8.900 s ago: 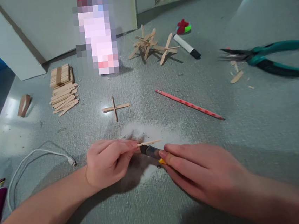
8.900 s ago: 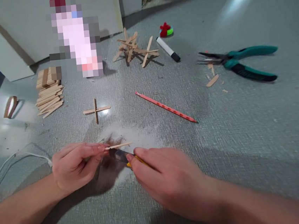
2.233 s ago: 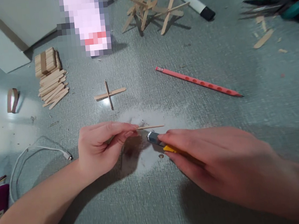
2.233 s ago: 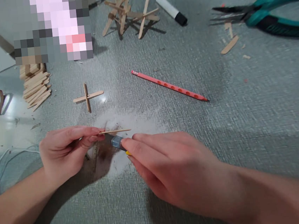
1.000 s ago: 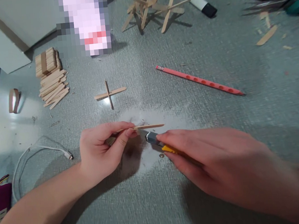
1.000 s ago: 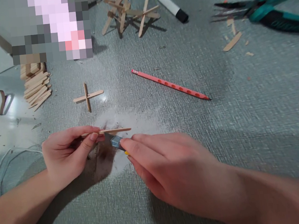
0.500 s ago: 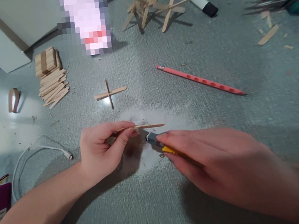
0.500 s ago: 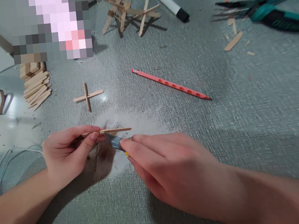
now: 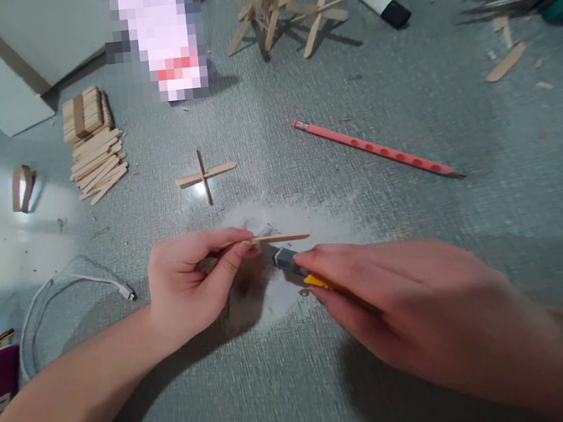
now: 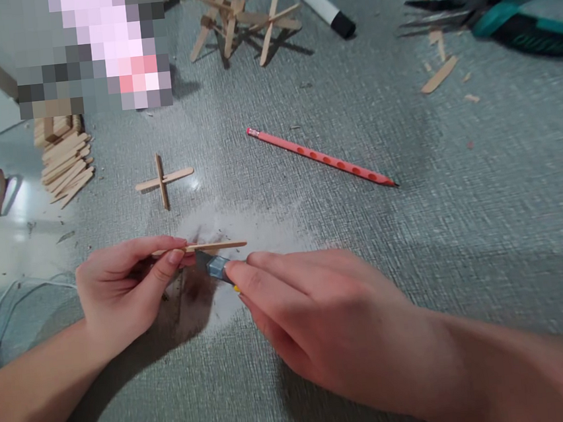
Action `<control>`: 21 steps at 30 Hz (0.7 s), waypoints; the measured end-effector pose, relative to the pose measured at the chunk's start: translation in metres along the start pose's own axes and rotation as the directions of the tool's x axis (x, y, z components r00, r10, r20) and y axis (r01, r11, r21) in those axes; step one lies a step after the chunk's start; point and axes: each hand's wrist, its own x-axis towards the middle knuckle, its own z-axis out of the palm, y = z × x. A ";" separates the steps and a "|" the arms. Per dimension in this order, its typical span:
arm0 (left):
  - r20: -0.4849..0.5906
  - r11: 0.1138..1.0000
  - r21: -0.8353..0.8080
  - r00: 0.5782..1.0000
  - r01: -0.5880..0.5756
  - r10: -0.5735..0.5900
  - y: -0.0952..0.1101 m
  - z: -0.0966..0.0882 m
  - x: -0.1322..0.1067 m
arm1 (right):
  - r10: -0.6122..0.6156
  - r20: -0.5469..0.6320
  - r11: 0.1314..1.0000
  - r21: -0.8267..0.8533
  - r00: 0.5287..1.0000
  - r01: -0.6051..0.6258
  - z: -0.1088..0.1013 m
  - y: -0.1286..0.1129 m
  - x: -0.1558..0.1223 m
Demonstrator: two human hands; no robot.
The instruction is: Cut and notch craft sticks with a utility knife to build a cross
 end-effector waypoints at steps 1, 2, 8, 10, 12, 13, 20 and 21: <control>0.000 1.000 0.001 1.000 -0.004 0.004 0.000 0.000 0.000 | -0.001 -0.001 1.000 -0.002 1.000 0.001 0.000 0.000 0.000; -0.001 1.000 0.003 1.000 -0.007 0.007 0.000 0.000 0.000 | 0.002 -0.006 1.000 -0.007 1.000 -0.002 0.000 0.000 -0.001; -0.002 1.000 0.020 1.000 -0.018 0.018 -0.001 0.000 0.000 | 0.007 -0.001 1.000 -0.001 1.000 -0.007 0.001 0.000 -0.001; -0.004 1.000 0.013 1.000 -0.024 0.024 -0.001 0.000 0.000 | 0.001 0.002 1.000 0.008 1.000 -0.001 0.001 0.000 0.000; -0.002 1.000 0.012 1.000 -0.016 0.016 -0.001 0.000 0.000 | 0.006 0.003 1.000 -0.002 1.000 -0.006 0.001 0.000 0.000; 0.001 1.000 0.012 1.000 -0.010 0.010 -0.001 -0.001 0.000 | 0.008 0.003 1.000 -0.009 1.000 -0.008 0.001 0.000 0.000; -0.006 0.999 0.014 0.999 -0.032 0.032 0.000 0.000 0.000 | 0.004 -0.013 0.999 -0.038 1.000 -0.005 -0.001 0.001 -0.002; -0.009 0.999 0.017 0.999 -0.036 0.036 0.000 0.000 0.000 | 0.008 -0.013 0.999 -0.047 1.000 -0.008 0.000 0.001 -0.002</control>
